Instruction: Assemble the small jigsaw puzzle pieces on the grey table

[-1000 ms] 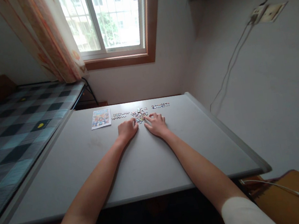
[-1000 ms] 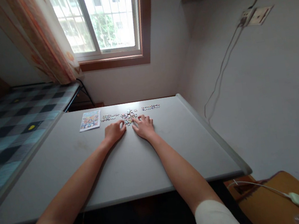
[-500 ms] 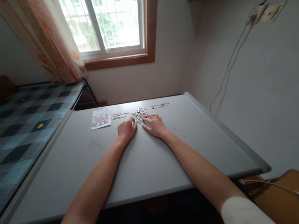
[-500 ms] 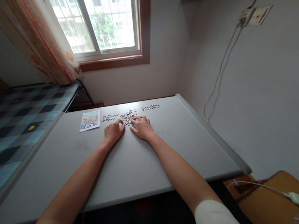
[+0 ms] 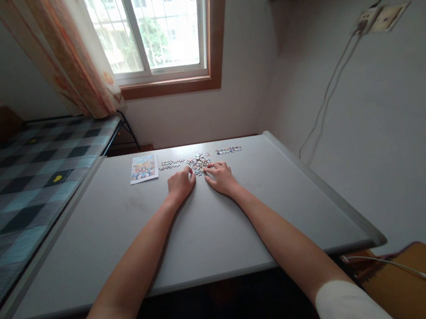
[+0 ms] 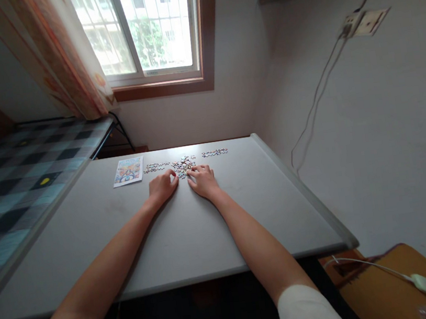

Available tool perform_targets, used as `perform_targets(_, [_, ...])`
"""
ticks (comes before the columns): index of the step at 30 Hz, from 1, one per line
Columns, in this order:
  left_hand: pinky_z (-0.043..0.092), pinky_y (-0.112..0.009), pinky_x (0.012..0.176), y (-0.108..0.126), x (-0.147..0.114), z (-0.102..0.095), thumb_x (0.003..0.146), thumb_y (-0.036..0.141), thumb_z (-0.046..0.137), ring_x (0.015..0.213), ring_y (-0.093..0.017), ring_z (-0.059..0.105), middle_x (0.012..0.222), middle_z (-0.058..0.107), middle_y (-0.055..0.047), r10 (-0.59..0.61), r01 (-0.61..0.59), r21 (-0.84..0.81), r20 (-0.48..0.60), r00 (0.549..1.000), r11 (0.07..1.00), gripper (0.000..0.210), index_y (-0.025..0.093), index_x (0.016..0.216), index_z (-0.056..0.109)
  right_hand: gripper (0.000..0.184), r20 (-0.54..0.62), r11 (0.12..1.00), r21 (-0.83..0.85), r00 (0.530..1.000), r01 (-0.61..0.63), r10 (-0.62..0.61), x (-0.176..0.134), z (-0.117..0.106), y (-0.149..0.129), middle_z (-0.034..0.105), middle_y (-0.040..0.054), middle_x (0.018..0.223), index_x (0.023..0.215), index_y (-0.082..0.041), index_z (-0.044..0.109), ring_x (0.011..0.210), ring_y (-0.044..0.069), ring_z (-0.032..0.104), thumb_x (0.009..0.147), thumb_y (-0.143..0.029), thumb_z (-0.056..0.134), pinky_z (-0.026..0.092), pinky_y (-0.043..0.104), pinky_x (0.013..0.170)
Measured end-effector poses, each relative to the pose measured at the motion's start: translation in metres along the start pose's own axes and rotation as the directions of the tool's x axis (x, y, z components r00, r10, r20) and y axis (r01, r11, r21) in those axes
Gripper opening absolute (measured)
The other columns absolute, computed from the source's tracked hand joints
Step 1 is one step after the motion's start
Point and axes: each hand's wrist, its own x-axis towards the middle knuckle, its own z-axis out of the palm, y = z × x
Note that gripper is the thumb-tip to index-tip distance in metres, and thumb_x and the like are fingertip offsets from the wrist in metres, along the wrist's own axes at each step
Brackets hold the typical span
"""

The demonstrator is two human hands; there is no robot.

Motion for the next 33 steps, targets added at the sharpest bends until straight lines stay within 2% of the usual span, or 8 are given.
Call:
perform_targets(12, [0.043, -0.031, 0.07, -0.002, 0.0, 0.001, 0.09, 0.047, 0.036, 0.08, -0.024, 0.065, 0.082, 0.069, -0.006, 0.012, -0.012, 0.003, -0.012, 1.0, 1.0, 0.035, 0.025, 0.104, 0.06, 0.036, -0.003, 1.0, 0.025, 1.0, 0.0, 0.0, 0.0, -0.002, -0.001, 0.058, 0.007, 0.127, 0.118, -0.022, 0.063, 0.115, 0.029, 0.038, 0.085, -0.033, 0.052, 0.035, 0.046, 0.097])
perform_targets(17, [0.042, -0.028, 0.069, -0.002, 0.002, 0.002, 0.09, 0.046, 0.04, 0.079, -0.022, 0.064, 0.083, 0.069, -0.005, 0.013, -0.014, -0.033, -0.035, 0.999, 0.999, 0.035, 0.026, 0.111, 0.06, 0.033, -0.137, 0.983, 0.18, 0.991, 0.03, -0.005, 0.003, 0.0, 0.0, 0.062, 0.008, 0.121, 0.113, -0.018, 0.065, 0.114, 0.025, 0.045, 0.083, -0.025, 0.052, 0.037, 0.041, 0.099])
perform_targets(20, [0.041, -0.026, 0.069, -0.001, 0.002, 0.0, 0.09, 0.044, 0.042, 0.076, -0.019, 0.063, 0.081, 0.069, -0.002, 0.072, -0.075, -0.086, -0.046, 0.996, 0.993, 0.036, 0.029, 0.119, 0.057, 0.024, -0.176, 0.917, 0.393, 0.984, 0.061, 0.009, 0.006, 0.002, 0.0, 0.068, 0.0071, 0.105, 0.099, -0.018, 0.068, 0.1, 0.019, 0.057, 0.082, -0.022, 0.051, 0.045, 0.035, 0.089])
perform_targets(23, [0.04, -0.024, 0.067, 0.0, 0.001, -0.003, 0.09, 0.042, 0.044, 0.074, -0.016, 0.063, 0.079, 0.069, 0.0, 0.169, -0.174, -0.113, -0.053, 0.984, 0.978, 0.034, 0.03, 0.119, 0.058, 0.019, -0.121, 0.817, 0.575, 0.991, 0.03, 0.05, 0.008, 0.004, -0.002, 0.069, 0.0052, 0.091, 0.088, -0.017, 0.068, 0.081, 0.015, 0.062, 0.078, -0.023, 0.052, 0.05, 0.03, 0.075])
perform_targets(28, [0.039, -0.022, 0.066, 0.0, -0.001, -0.004, 0.089, 0.04, 0.046, 0.071, -0.014, 0.061, 0.076, 0.068, 0.001, 0.245, -0.251, -0.152, -0.058, 0.968, 0.956, 0.032, 0.03, 0.115, 0.061, 0.015, -0.109, 0.749, 0.662, 0.988, -0.009, 0.108, 0.009, 0.006, -0.001, 0.069, 0.004, 0.082, 0.08, -0.016, 0.065, 0.071, 0.013, 0.062, 0.074, -0.022, 0.054, 0.051, 0.028, 0.071])
perform_targets(33, [0.039, -0.022, 0.065, -0.001, 0.0, -0.002, 0.089, 0.042, 0.046, 0.069, -0.013, 0.061, 0.074, 0.067, 0.002, 0.264, -0.272, -0.175, -0.069, 0.962, 0.946, 0.032, 0.03, 0.113, 0.062, 0.016, -0.098, 0.709, 0.705, 0.987, -0.02, 0.125, 0.01, 0.007, 0.001, 0.069, 0.0048, 0.083, 0.082, -0.016, 0.066, 0.072, 0.013, 0.062, 0.073, -0.026, 0.056, 0.051, 0.027, 0.069])
